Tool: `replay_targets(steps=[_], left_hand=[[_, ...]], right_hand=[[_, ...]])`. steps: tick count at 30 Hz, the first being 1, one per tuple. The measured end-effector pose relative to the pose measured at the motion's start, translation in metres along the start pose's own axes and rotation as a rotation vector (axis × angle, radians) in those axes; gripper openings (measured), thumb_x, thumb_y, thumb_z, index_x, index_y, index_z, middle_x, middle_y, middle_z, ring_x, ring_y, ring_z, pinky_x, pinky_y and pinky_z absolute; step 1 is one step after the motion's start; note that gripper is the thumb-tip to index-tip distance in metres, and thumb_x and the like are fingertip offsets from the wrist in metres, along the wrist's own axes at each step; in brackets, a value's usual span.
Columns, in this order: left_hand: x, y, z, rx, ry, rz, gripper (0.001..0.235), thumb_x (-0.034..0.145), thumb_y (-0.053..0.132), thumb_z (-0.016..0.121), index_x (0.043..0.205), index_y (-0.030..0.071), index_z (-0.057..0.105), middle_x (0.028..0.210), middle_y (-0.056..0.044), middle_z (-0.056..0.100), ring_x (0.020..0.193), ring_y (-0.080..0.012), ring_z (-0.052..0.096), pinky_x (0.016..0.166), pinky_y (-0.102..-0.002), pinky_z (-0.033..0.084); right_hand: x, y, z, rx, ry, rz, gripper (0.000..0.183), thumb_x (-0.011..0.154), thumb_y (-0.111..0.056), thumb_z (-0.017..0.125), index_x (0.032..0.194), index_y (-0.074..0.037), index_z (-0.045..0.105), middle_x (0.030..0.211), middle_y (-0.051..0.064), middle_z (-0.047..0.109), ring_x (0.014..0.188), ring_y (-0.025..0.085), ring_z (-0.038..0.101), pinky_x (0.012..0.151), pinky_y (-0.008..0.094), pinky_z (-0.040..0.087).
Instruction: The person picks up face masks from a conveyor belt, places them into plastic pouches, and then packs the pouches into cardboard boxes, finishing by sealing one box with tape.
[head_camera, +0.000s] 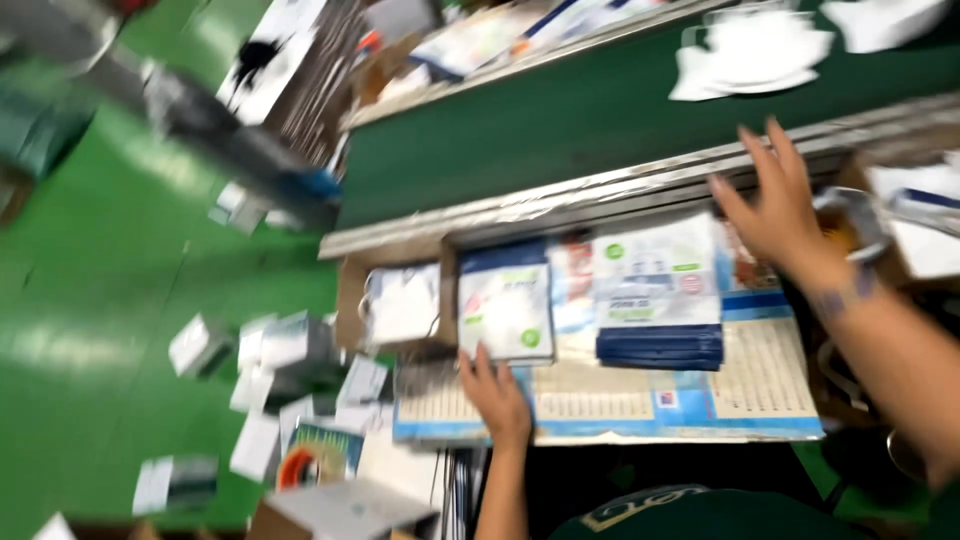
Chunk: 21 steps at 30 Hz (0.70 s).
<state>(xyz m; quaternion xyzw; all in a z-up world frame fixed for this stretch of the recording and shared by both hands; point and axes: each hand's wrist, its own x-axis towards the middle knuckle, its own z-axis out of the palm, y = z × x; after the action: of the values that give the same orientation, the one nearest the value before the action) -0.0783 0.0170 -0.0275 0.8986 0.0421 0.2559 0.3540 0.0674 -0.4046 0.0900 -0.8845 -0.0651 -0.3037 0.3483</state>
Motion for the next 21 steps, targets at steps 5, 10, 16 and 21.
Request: replay_targets(steps=[5,10,16,21], left_hand=[[-0.002,0.011,-0.010,0.010,0.029,-0.014,0.050,0.104,0.023,0.048,0.150,0.005,0.046,0.161,-0.029,0.028,0.146,-0.0478,0.029,0.117,-0.055,0.023],[-0.005,-0.001,-0.005,0.070,0.028,-0.047,0.050,0.103,0.028,0.047,0.149,0.006,0.047,0.162,-0.025,0.029,0.146,-0.0455,0.030,0.116,-0.055,0.024],[0.004,0.009,-0.010,0.059,-0.014,-0.051,0.051,0.104,0.029,0.046,0.149,0.005,0.045,0.161,-0.026,0.029,0.147,-0.0449,0.030,0.117,-0.054,0.024],[0.038,0.069,-0.005,-0.007,0.056,0.134,0.057,0.102,0.023,0.050,0.153,0.000,0.039,0.159,-0.028,0.032,0.146,-0.0454,0.032,0.119,-0.053,0.024]], right_hand=[[0.122,0.164,0.043,-0.192,0.021,0.184,0.086,0.103,-0.044,0.067,0.162,0.008,0.031,0.161,0.040,0.029,0.150,0.055,0.027,0.123,0.055,0.023],[0.175,0.267,0.107,-0.335,0.040,0.453,0.090,0.098,-0.054,0.058,0.155,0.011,0.029,0.161,0.035,0.028,0.149,0.050,0.024,0.119,0.058,0.018],[0.142,0.117,0.131,-0.467,-0.194,0.206,0.066,0.095,-0.061,0.063,0.107,0.002,0.075,0.116,0.028,0.068,0.114,0.043,0.060,0.101,0.054,0.044],[0.098,0.027,0.105,-0.200,-0.147,0.105,0.057,0.098,-0.053,0.062,0.112,0.002,0.073,0.124,0.024,0.065,0.126,0.040,0.054,0.108,0.051,0.041]])
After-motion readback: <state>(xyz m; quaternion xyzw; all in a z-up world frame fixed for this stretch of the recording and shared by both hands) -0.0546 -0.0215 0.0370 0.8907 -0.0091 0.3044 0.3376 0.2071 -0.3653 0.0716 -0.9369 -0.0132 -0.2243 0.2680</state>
